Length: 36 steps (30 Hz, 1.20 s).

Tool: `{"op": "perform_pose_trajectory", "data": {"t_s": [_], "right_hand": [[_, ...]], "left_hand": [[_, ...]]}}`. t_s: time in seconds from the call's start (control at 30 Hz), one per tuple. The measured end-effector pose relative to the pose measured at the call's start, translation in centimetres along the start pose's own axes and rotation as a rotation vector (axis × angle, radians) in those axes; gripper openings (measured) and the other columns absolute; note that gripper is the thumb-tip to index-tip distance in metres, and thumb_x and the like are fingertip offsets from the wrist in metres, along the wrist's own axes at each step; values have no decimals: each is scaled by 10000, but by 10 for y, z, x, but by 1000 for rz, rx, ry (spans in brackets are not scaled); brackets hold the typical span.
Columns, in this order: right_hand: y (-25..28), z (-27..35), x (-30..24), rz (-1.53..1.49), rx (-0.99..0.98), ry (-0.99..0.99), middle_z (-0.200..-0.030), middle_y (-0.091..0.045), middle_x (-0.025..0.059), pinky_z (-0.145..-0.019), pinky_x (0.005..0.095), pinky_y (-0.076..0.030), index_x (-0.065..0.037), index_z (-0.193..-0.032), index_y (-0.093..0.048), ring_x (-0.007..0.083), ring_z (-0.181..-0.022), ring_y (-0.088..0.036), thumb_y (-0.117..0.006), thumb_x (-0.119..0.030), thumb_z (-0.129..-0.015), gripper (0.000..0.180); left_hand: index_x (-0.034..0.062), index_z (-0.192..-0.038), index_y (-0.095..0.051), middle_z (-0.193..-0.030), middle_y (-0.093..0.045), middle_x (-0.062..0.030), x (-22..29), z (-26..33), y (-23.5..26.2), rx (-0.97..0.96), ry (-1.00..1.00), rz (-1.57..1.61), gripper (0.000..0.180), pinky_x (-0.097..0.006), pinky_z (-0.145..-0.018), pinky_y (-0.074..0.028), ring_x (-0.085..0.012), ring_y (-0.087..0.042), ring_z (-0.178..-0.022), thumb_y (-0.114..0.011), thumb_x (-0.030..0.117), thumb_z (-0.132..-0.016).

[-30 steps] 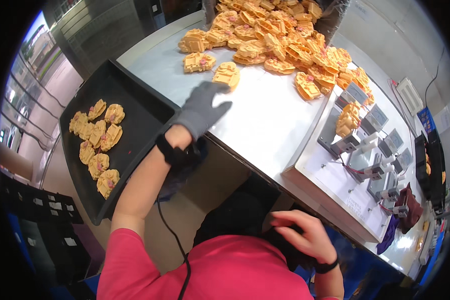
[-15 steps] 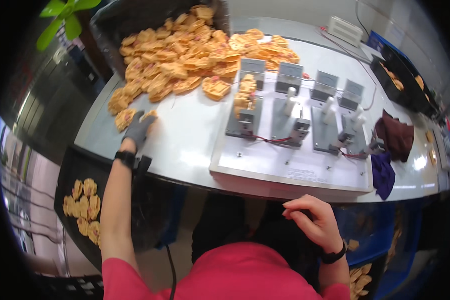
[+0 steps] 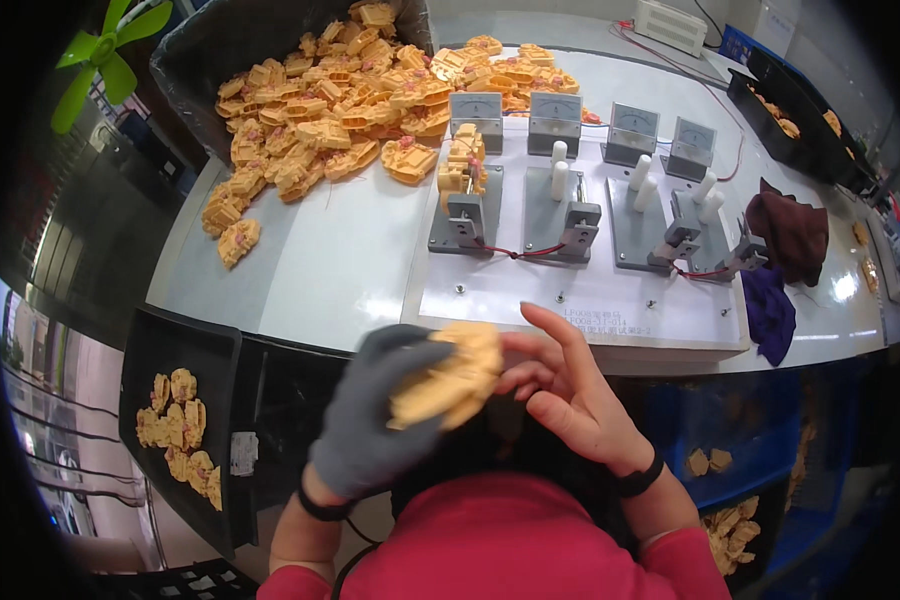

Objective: The person repeatedly picks up yellow plastic components from a pile and places them into a testing jig on a white workbench. They manipulate the parts to fit them into the jig's slots, then remove them and return them to the pile or a nearby bin. The process is repeated continuously throughout the clip.

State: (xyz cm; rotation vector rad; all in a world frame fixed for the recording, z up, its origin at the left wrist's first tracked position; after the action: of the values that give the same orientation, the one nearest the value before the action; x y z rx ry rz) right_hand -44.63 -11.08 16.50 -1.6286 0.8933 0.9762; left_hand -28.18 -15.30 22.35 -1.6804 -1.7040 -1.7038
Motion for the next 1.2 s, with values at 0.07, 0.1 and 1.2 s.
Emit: {"op": "perform_pose_trajectory", "data": {"t_s": [0.07,0.1,1.2], "right_hand": [[1,-1,1,-78,44,-50,-1444,-414,126,-1035,329,-426,-58,-1510,-263,182,-1235,-507,-646,-82,-947,681],[6,1,-1,-49,83,-48,-1437,-421,126,-1044,332,-421,-57,-1509,-265,185,-1247,-501,-650,-83,-945,683],[86,-30,-57,450,507,296,-1129,-581,49,-944,253,-421,-33,-1301,-527,110,-1047,-542,-582,-79,-987,323]], "left_hand": [[135,-1211,-656,-1228,-539,-167,17,-3,-30,-53,-144,-153,549,-401,-911,-495,-330,-573,-1064,-798,193,-685],[152,-1203,-662,-1247,-529,-169,22,-4,-40,-52,-198,-179,554,-406,-906,-497,-328,-566,-1066,-816,208,-674],[159,-1403,-467,-1049,-584,-33,-58,-72,-8,41,356,1712,406,-264,-651,-424,-135,-537,-787,-496,301,-1023]]}}
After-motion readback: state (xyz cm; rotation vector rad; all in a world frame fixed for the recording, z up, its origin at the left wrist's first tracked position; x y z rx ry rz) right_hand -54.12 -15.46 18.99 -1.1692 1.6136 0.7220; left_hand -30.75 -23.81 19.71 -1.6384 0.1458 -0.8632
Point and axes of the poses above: each hand's wrist, its own z-axis away from the middle knuckle, its own y-axis out of the back of the hand, x = y × z, the point moved 9 cm from there along -z, towards the middle knuckle
